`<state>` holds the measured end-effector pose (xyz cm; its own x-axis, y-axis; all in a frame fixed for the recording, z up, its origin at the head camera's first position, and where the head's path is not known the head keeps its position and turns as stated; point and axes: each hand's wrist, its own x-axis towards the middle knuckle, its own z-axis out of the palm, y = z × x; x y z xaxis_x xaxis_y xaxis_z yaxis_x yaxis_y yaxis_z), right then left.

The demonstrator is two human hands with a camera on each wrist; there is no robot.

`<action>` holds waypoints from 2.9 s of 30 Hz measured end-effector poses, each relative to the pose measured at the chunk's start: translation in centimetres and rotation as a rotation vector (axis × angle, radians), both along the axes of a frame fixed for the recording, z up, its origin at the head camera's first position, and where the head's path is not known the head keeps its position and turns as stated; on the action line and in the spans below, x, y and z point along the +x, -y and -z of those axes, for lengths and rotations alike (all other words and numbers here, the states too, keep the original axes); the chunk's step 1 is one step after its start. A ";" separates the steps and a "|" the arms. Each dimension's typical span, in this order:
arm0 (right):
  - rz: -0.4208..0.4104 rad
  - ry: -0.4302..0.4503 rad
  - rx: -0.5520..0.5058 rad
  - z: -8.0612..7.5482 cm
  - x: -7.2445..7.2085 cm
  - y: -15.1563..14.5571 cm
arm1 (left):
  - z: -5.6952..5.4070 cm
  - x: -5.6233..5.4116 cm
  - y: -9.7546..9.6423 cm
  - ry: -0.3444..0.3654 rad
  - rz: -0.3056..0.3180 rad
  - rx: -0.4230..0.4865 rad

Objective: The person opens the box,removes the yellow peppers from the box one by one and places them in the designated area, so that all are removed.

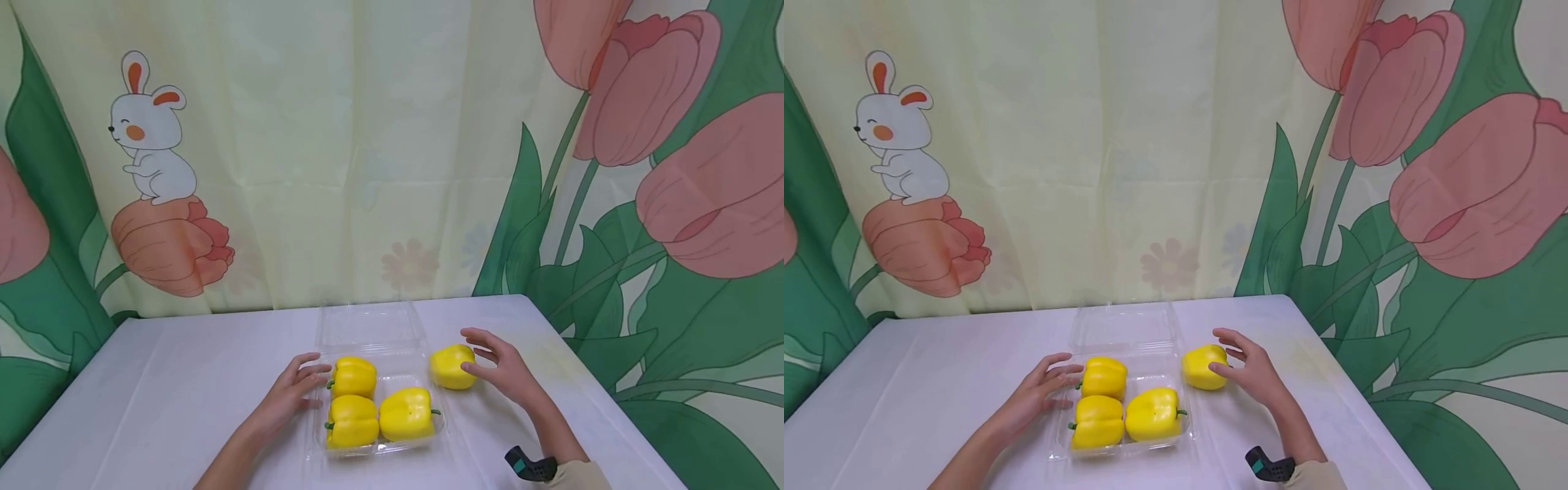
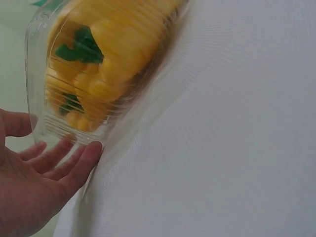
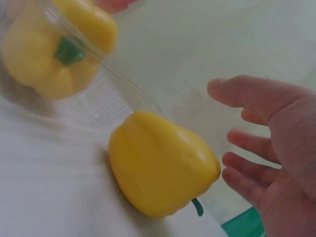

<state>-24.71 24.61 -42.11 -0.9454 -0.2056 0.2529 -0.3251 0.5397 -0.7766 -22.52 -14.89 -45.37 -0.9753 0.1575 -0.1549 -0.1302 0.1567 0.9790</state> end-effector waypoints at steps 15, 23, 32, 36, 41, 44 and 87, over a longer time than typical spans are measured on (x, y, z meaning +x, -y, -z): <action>-0.021 -0.035 0.016 -0.6 0.4 0.2 | -0.1 0.1 0.0 -0.019 0.000 -0.006; -0.048 -0.024 -0.033 -0.9 0.6 0.5 | -0.1 0.0 0.0 -0.018 0.005 0.000; -0.059 -0.038 -0.041 -1.0 0.9 1.1 | -0.2 0.0 0.0 -0.028 -0.011 -0.012; -0.075 -0.033 -0.050 -0.9 1.1 1.4 | -0.1 0.0 0.0 -0.023 -0.008 -0.010; -0.090 -0.035 -0.057 -1.1 1.2 1.8 | 0.0 0.0 0.1 -0.019 -0.005 -0.012; -0.096 -0.035 -0.057 -1.1 1.3 1.9 | 0.0 -0.1 0.1 -0.017 0.004 -0.008; -0.269 0.074 -0.079 -0.4 2.9 4.7 | 0.2 0.2 0.1 -0.027 0.017 -0.007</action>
<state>-21.79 19.96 -41.75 -0.8760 -0.4341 0.2103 -0.3891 0.3782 -0.8400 -22.35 -15.01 -45.54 -0.9764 0.1729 -0.1296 -0.1009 0.1659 0.9810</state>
